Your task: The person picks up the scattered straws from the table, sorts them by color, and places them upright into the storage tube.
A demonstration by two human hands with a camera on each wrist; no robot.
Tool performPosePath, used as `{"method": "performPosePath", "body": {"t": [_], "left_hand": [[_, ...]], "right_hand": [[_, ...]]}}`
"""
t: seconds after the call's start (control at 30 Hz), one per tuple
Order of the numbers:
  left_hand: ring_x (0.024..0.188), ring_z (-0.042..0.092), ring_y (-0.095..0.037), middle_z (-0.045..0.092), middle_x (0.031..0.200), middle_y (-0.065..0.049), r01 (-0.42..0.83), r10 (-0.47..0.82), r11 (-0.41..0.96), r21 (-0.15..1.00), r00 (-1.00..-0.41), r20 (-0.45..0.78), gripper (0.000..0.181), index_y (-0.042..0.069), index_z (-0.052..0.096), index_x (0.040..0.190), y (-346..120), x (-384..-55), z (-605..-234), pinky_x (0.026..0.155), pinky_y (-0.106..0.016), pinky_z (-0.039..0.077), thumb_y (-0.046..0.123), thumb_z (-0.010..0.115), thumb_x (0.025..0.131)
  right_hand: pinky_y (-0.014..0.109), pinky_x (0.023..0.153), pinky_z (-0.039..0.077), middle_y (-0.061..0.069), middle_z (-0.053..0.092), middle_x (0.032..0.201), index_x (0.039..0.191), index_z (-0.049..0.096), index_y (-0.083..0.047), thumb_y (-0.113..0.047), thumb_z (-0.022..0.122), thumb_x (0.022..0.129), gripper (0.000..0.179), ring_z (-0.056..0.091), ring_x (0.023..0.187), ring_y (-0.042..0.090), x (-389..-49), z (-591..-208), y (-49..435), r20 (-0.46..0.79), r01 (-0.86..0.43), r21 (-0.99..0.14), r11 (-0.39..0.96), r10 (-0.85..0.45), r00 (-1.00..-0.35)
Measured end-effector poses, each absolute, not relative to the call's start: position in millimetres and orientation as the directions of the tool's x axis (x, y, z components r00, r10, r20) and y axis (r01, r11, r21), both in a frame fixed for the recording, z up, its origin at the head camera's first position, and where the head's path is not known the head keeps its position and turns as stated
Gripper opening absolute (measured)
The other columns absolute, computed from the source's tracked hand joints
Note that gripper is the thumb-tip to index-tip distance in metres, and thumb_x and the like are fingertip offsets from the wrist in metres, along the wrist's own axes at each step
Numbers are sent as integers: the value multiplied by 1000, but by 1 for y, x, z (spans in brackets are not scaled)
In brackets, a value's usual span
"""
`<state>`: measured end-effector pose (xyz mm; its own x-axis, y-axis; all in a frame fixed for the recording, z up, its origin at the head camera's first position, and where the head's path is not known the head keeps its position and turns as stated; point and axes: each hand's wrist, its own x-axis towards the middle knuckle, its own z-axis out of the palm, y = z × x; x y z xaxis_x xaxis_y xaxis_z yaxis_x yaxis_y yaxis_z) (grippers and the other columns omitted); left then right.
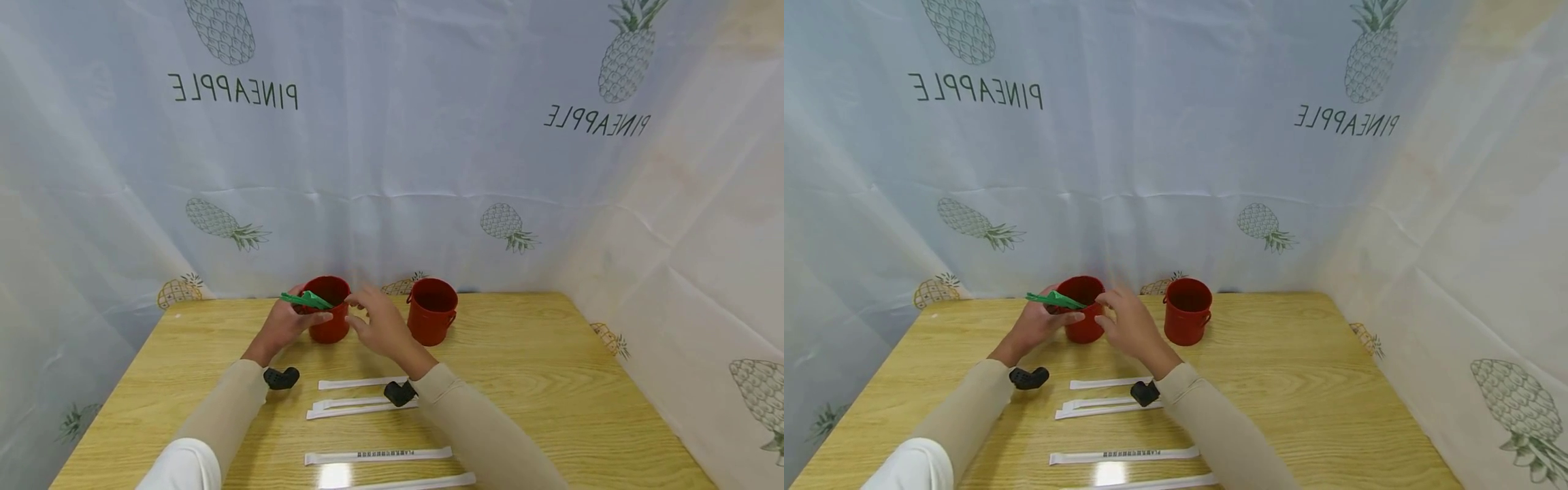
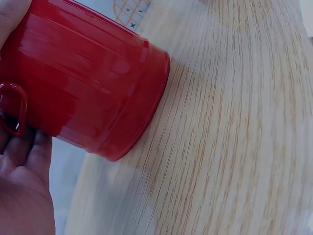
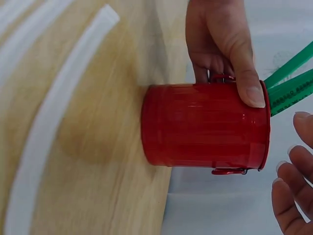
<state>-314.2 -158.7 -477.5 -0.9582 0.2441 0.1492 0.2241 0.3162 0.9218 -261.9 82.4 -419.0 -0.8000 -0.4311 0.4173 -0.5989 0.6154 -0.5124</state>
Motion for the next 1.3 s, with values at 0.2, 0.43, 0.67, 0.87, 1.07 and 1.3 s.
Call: {"method": "performPosePath", "body": {"t": [0.2,0.43,0.67,0.87,1.07,1.3], "left_hand": [[137,55,-33,59,149,-9,233,252,343,910,-956,150,74,15,49,150,-159,-315,-477,110,-55,53,39,83,89],[135,56,-32,60,148,-8,252,279,377,891,-949,150,73,16,50,150,-160,-314,-470,106,-48,57,40,83,89],[141,52,-37,53,155,-11,258,277,347,902,-947,165,78,15,41,158,-164,-305,-472,113,-52,51,32,81,92],[157,33,-42,32,171,-15,170,233,314,934,-968,98,90,9,26,165,-174,-287,-472,123,-53,34,31,78,95],[156,35,-38,35,169,-17,144,194,299,943,-977,87,85,6,28,164,-183,-266,-473,118,-40,37,29,76,97],[148,49,-35,51,159,-16,73,70,289,955,-996,55,75,7,42,157,-183,-235,-476,99,-10,50,37,75,97]], "right_hand": [[33,84,58,11,72,119,124,70,-7,-13,74,97,29,66,104,25,-237,-429,107,411,-614,-512,602,-456,-789],[36,84,60,4,72,118,122,70,-11,-14,75,96,27,63,100,20,-211,-445,136,402,-629,-513,585,-483,-778],[36,86,60,7,72,120,124,69,-11,-17,74,97,28,65,103,25,-191,-449,161,365,-646,-529,550,-539,-759],[29,84,59,7,73,117,121,69,-13,-15,78,94,29,66,103,23,-178,-453,177,399,-691,-498,524,-568,-719],[27,86,59,1,72,115,119,71,-13,-17,79,93,27,65,103,14,-171,-459,186,426,-714,-465,524,-575,-699],[28,86,60,-4,71,117,119,71,-12,-19,80,92,29,64,105,11,-165,-459,192,406,-688,-491,534,-559,-723]]}}
